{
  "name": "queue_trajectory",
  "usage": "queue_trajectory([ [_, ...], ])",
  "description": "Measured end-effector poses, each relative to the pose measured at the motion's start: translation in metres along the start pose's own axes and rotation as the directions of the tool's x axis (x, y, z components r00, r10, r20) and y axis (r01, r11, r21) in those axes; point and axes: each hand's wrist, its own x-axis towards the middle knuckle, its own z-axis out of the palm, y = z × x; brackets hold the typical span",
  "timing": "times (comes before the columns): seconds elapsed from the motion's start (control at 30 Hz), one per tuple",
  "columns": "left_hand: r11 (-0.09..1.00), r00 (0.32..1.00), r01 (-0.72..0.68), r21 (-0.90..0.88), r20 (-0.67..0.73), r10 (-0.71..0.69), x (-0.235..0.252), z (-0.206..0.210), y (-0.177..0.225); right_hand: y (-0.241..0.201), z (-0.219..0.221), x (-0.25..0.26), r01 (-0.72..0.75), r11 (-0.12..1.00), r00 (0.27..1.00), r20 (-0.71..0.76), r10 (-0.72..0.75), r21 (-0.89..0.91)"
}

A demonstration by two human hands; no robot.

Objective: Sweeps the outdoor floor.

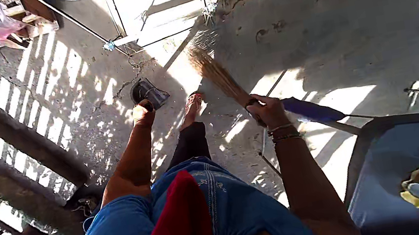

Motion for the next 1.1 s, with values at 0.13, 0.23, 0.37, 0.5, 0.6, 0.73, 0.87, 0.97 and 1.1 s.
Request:
queue_trajectory([
  [0.13,0.999,1.0,-0.026,-0.047,0.011,0.027,-0.018,0.011,-0.027,0.003,0.006,0.045,-0.049,0.99,0.981,-0.179,0.073,0.135],
  [0.23,0.997,0.999,-0.033,-0.071,0.005,0.033,-0.022,0.005,-0.043,-0.006,0.061,0.064,-0.091,0.99,0.979,-0.175,0.109,0.108],
  [0.37,0.992,0.998,-0.052,-0.111,0.021,0.055,-0.019,-0.007,-0.059,-0.014,0.161,0.033,-0.071,0.989,0.987,0.134,0.088,-0.127],
  [0.5,0.989,0.993,-0.109,-0.103,0.022,0.112,-0.015,-0.022,-0.081,-0.01,0.162,-0.013,-0.111,0.994,0.964,0.247,0.102,0.023],
  [0.6,0.978,0.986,-0.159,-0.137,-0.066,0.151,-0.016,-0.041,-0.113,-0.013,0.116,-0.041,-0.126,0.985,0.985,0.13,0.111,0.118],
  [0.73,0.957,0.977,-0.186,-0.225,-0.149,0.155,-0.029,-0.075,-0.168,-0.025,0.079,-0.044,-0.124,0.969,0.983,-0.109,0.15,0.215],
  [0.87,0.965,0.975,-0.204,-0.167,-0.122,0.185,-0.041,-0.103,-0.208,-0.009,0.1,-0.015,-0.114,0.952,0.932,-0.302,0.202,0.283],
  [0.97,0.978,0.981,-0.194,-0.075,-0.046,0.191,-0.042,-0.111,-0.231,-0.003,0.178,-0.01,-0.155,0.94,0.93,-0.277,0.243,0.303],
  [1.1,0.988,0.989,-0.15,-0.048,-0.012,0.149,-0.038,-0.106,-0.255,-0.02,0.302,-0.066,-0.231,0.965,0.972,0.062,0.225,0.122],
])
